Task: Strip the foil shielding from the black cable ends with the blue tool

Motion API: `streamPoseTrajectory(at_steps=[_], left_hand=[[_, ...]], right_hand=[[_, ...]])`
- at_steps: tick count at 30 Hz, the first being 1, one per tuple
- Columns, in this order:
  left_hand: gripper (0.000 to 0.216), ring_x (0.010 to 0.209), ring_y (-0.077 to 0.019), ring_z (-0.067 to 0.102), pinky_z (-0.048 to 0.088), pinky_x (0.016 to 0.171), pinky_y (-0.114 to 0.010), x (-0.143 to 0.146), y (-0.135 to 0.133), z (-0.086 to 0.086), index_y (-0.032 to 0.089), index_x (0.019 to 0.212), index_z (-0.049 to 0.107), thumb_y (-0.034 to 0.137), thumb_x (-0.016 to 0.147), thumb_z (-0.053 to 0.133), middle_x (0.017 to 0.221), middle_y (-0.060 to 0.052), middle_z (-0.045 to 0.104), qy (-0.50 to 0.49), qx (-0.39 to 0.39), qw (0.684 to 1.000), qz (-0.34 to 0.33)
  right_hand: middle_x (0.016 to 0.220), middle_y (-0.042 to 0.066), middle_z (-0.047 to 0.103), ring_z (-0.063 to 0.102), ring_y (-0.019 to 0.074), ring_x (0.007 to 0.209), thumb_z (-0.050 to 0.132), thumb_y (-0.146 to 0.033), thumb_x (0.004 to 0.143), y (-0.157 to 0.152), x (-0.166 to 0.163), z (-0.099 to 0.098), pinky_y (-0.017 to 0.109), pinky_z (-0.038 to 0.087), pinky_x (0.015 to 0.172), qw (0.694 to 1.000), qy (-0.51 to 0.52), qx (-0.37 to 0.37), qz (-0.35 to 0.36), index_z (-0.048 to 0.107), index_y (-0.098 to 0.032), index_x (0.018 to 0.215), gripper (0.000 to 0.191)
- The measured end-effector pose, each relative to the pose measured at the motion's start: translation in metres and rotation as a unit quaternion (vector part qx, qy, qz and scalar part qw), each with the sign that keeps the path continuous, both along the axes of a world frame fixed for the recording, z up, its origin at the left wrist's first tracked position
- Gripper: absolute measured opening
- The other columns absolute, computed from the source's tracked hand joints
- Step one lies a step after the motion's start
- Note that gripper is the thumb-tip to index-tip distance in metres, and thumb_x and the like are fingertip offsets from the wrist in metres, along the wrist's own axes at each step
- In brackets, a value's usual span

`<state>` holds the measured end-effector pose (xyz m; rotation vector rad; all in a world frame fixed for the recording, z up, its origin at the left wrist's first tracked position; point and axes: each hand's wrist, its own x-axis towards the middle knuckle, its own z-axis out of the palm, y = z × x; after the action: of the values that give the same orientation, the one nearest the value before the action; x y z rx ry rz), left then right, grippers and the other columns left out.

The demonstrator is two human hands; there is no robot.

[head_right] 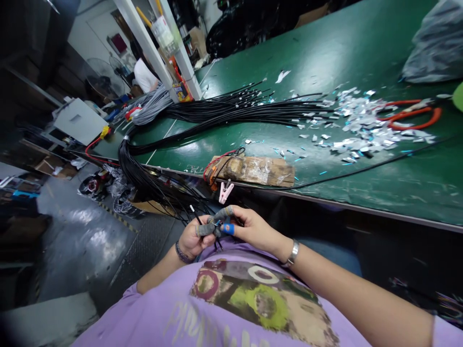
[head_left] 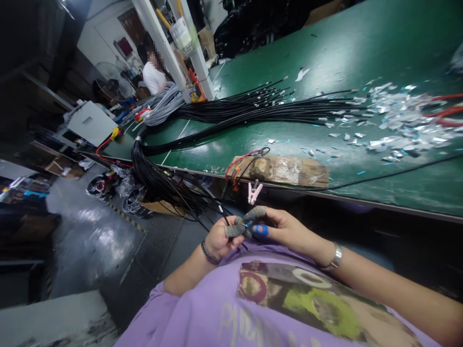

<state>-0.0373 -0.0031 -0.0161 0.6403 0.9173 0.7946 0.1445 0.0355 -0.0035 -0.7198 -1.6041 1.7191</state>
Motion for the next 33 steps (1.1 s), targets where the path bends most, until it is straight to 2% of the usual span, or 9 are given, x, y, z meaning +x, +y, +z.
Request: streamPoseTrajectory(at_steps=[4, 6, 10, 15, 19, 24, 28, 30, 33], left_hand=[[0.048, 0.026, -0.0030, 0.028, 0.011, 0.029, -0.015, 0.000, -0.001, 0.000, 0.015, 0.064, 0.049, 0.045, 0.050, 0.083, 0.035, 0.007, 0.042, -0.018, -0.008, 1.000, -0.005], [0.049, 0.026, -0.0023, 0.027, 0.011, 0.029, -0.015, 0.000, -0.001, 0.002, 0.014, 0.064, 0.050, 0.046, 0.048, 0.084, 0.036, 0.007, 0.043, -0.022, -0.007, 1.000, -0.008], [0.051, 0.026, -0.0021, 0.028, 0.012, 0.027, -0.016, 0.000, -0.002, 0.006, 0.013, 0.062, 0.053, 0.048, 0.044, 0.085, 0.036, 0.006, 0.045, -0.005, -0.018, 0.999, -0.030], [0.053, 0.025, -0.0029, 0.028, 0.013, 0.028, -0.018, 0.000, -0.004, 0.014, 0.012, 0.060, 0.054, 0.053, 0.044, 0.083, 0.034, 0.006, 0.044, 0.057, -0.038, 0.994, -0.081], [0.054, 0.027, -0.0018, 0.028, 0.014, 0.030, -0.018, 0.004, -0.006, 0.023, 0.013, 0.057, 0.053, 0.057, 0.045, 0.081, 0.036, 0.006, 0.044, 0.127, -0.028, 0.985, -0.116], [0.053, 0.031, -0.0012, 0.029, 0.017, 0.033, -0.018, 0.006, -0.008, 0.028, 0.014, 0.052, 0.048, 0.057, 0.050, 0.079, 0.039, 0.006, 0.045, 0.191, 0.016, 0.971, -0.145], [0.056, 0.031, -0.0016, 0.033, 0.021, 0.034, -0.018, 0.005, -0.007, 0.024, 0.013, 0.052, 0.049, 0.063, 0.053, 0.074, 0.040, 0.004, 0.048, 0.196, 0.029, 0.967, -0.161], [0.056, 0.031, -0.0029, 0.036, 0.024, 0.034, -0.018, 0.006, -0.005, 0.022, 0.014, 0.056, 0.051, 0.066, 0.055, 0.072, 0.042, 0.003, 0.050, 0.188, 0.040, 0.971, -0.143], [0.057, 0.032, -0.0049, 0.039, 0.028, 0.035, -0.018, 0.009, -0.003, 0.021, 0.015, 0.061, 0.052, 0.068, 0.054, 0.071, 0.042, 0.004, 0.051, 0.195, 0.072, 0.975, -0.080]], right_hand=[[0.076, 0.001, 0.056, 0.051, 0.0148, 0.070, 0.065, -0.060, 0.072, 0.001, 0.001, 0.001, 0.028, 0.043, 0.066, 1.000, -0.001, 0.031, 0.001, 0.064, -0.016, 0.075, 0.044], [0.075, 0.001, 0.055, 0.050, 0.0143, 0.069, 0.064, -0.061, 0.072, 0.001, 0.002, 0.001, 0.028, 0.042, 0.066, 1.000, 0.002, 0.024, 0.010, 0.064, -0.016, 0.074, 0.045], [0.072, 0.000, 0.057, 0.049, 0.0137, 0.068, 0.067, -0.061, 0.070, 0.001, 0.001, -0.002, 0.028, 0.041, 0.067, 0.997, 0.021, -0.042, 0.057, 0.064, -0.015, 0.074, 0.045], [0.072, 0.000, 0.061, 0.051, 0.0136, 0.069, 0.074, -0.051, 0.065, 0.003, 0.002, -0.006, 0.028, 0.041, 0.069, 0.982, 0.027, -0.137, 0.126, 0.064, -0.014, 0.074, 0.040], [0.067, -0.002, 0.057, 0.048, 0.0115, 0.063, 0.075, -0.043, 0.062, 0.006, 0.002, -0.004, 0.026, 0.040, 0.064, 0.978, -0.021, -0.143, 0.153, 0.061, -0.015, 0.069, 0.033], [0.069, -0.002, 0.058, 0.051, 0.0136, 0.066, 0.073, -0.033, 0.063, 0.008, 0.002, 0.004, 0.027, 0.043, 0.065, 0.984, -0.078, -0.069, 0.144, 0.060, -0.016, 0.070, 0.022], [0.073, 0.000, 0.060, 0.053, 0.0155, 0.069, 0.071, -0.036, 0.063, 0.007, 0.001, 0.003, 0.030, 0.045, 0.067, 0.992, -0.070, -0.061, 0.090, 0.060, -0.017, 0.075, 0.025], [0.072, 0.000, 0.059, 0.052, 0.0154, 0.068, 0.069, -0.042, 0.064, 0.006, 0.003, -0.001, 0.030, 0.045, 0.067, 0.994, -0.075, -0.070, 0.046, 0.059, -0.017, 0.074, 0.029], [0.072, 0.000, 0.058, 0.050, 0.0146, 0.066, 0.066, -0.051, 0.066, 0.002, 0.009, -0.004, 0.030, 0.043, 0.066, 0.992, -0.085, -0.087, -0.019, 0.059, -0.017, 0.074, 0.036]])
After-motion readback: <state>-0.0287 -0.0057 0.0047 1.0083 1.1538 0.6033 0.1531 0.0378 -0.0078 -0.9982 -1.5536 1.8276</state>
